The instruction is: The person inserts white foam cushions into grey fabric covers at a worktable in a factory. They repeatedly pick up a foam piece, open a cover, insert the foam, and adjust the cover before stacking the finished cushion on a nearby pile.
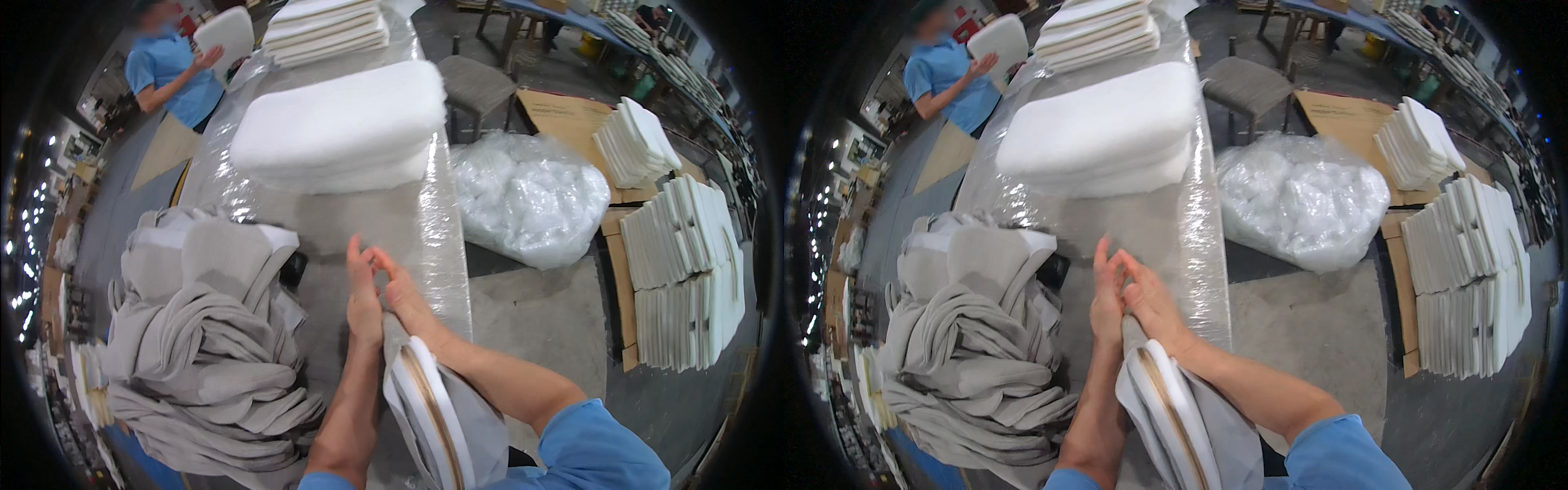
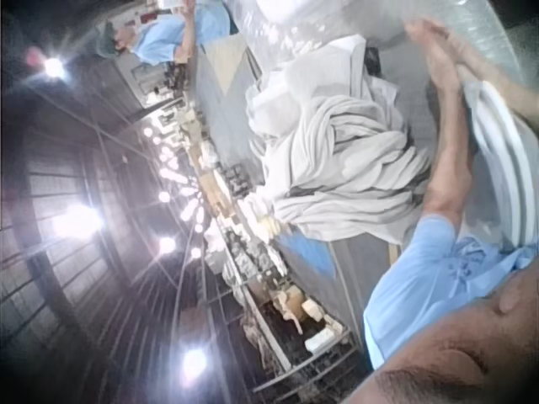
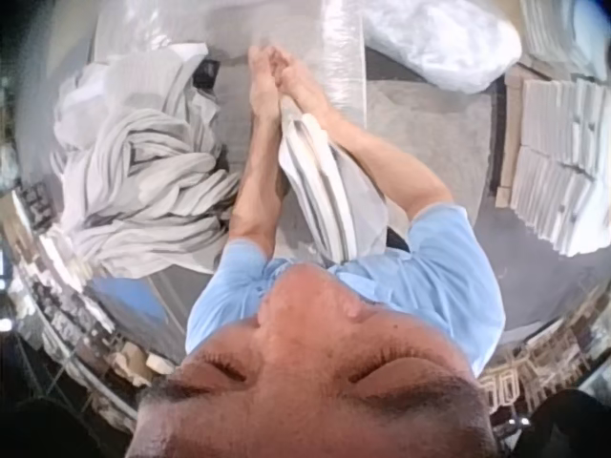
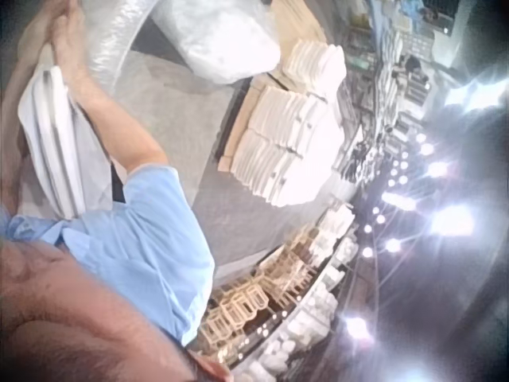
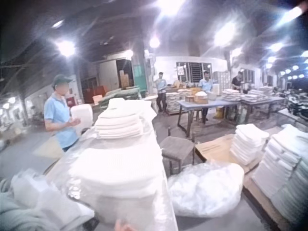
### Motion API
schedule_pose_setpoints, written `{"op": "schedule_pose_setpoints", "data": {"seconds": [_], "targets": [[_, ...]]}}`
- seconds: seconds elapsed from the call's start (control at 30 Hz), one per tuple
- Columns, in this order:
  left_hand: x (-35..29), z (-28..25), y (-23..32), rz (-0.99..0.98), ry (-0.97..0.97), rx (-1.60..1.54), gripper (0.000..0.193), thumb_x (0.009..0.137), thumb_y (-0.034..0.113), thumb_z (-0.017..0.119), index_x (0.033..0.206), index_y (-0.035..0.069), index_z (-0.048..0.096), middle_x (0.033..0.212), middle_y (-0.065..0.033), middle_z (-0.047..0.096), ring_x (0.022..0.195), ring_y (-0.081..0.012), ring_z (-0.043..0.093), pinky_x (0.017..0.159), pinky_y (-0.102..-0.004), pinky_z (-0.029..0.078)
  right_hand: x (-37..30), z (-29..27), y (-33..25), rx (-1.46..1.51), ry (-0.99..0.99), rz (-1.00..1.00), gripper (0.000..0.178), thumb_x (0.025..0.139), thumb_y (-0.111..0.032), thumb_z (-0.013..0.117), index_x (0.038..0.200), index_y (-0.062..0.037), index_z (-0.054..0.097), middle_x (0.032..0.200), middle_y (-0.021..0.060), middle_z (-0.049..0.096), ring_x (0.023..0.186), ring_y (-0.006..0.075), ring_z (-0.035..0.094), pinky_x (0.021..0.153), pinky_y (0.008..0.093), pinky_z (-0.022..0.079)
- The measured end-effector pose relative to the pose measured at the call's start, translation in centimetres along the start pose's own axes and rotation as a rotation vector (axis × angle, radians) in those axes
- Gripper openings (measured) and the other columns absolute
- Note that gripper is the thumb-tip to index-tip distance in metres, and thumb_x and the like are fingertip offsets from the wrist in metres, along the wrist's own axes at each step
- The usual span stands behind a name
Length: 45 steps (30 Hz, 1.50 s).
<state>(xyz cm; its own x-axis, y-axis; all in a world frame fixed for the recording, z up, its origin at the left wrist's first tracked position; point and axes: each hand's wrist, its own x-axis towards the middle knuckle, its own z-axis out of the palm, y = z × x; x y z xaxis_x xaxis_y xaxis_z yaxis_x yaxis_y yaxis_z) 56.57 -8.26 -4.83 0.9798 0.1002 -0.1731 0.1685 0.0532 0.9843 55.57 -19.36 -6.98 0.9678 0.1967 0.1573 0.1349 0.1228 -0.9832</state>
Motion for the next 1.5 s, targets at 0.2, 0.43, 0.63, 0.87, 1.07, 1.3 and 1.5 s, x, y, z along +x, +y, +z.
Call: {"op": "schedule_pose_setpoints", "data": {"seconds": [0.2,0.43,0.63,0.87,1.07,1.3,1.5], "targets": [[0.0,-2.2,-3.9,0.050,-0.011,-0.411,0.061,0.113,0.050,0.039,0.161,0.013,0.031,0.135,-0.0154,0.056,0.119,-0.0274,0.061,0.098,-0.0384,0.053,2.3,-1.9,-3.4,-0.146,-0.239,-0.309,0.059,0.112,-0.050,0.044,0.134,0.0011,0.065,0.125,0.0169,0.067,0.115,0.0241,0.063,0.097,0.0361,0.052],[-3.9,2.0,-6.6,0.018,0.007,-0.378,0.058,0.113,0.050,0.040,0.154,0.010,0.037,0.131,-0.0147,0.057,0.118,-0.0263,0.061,0.099,-0.0389,0.052,3.2,-2.2,-5.0,0.292,-0.602,0.257,0.084,0.105,-0.075,0.035,0.089,-0.0023,0.074,0.073,0.0061,0.066,0.069,0.0140,0.062,0.067,0.0310,0.048],[-4.5,1.5,-6.2,0.082,0.179,-0.251,0.057,0.112,0.051,0.042,0.149,0.007,0.042,0.128,-0.0140,0.059,0.117,-0.0253,0.061,0.100,-0.0393,0.052,2.1,-1.4,-3.2,0.353,-0.494,0.281,0.093,0.103,-0.080,0.029,0.078,-0.0016,0.072,0.073,0.0051,0.065,0.070,0.0150,0.061,0.068,0.0310,0.047],[-4.6,-0.4,-4.8,0.123,0.328,-0.157,0.057,0.112,0.051,0.043,0.142,0.004,0.048,0.124,-0.0133,0.060,0.116,-0.0242,0.061,0.100,-0.0397,0.051,1.5,0.0,0.6,0.447,-0.395,0.184,0.090,0.106,-0.075,0.027,0.084,-0.0010,0.073,0.080,0.0061,0.068,0.081,0.0169,0.061,0.082,0.0332,0.048],[-8.0,-1.3,-2.1,0.099,0.078,-0.610,0.061,0.112,0.054,0.042,0.141,0.001,0.053,0.131,-0.0122,0.060,0.122,-0.0237,0.059,0.107,-0.0410,0.048,1.5,0.7,5.7,0.239,-0.284,0.326,0.084,0.109,-0.068,0.028,0.101,0.0003,0.075,0.103,0.0141,0.073,0.097,0.0197,0.063,0.092,0.0374,0.049],[-15.0,-0.7,-2.4,0.030,-0.074,-0.541,0.066,0.111,0.057,0.040,0.147,0.002,0.049,0.139,-0.0121,0.058,0.128,-0.0246,0.057,0.112,-0.0430,0.045,-1.7,0.1,2.5,0.704,-0.174,0.585,0.067,0.110,-0.059,0.042,0.118,-0.0016,0.075,0.120,0.0110,0.073,0.109,0.0203,0.066,0.102,0.0377,0.050],[-16.4,-0.3,6.4,0.157,-0.237,-0.581,0.071,0.111,0.060,0.038,0.152,0.003,0.047,0.146,-0.0120,0.056,0.133,-0.0255,0.055,0.115,-0.0446,0.042,1.5,-2.1,-12.2,0.252,-0.099,0.021,0.045,0.108,-0.047,0.058,0.105,-0.0045,0.073,0.098,0.0010,0.070,0.090,0.0126,0.063,0.081,0.0314,0.052]]}}
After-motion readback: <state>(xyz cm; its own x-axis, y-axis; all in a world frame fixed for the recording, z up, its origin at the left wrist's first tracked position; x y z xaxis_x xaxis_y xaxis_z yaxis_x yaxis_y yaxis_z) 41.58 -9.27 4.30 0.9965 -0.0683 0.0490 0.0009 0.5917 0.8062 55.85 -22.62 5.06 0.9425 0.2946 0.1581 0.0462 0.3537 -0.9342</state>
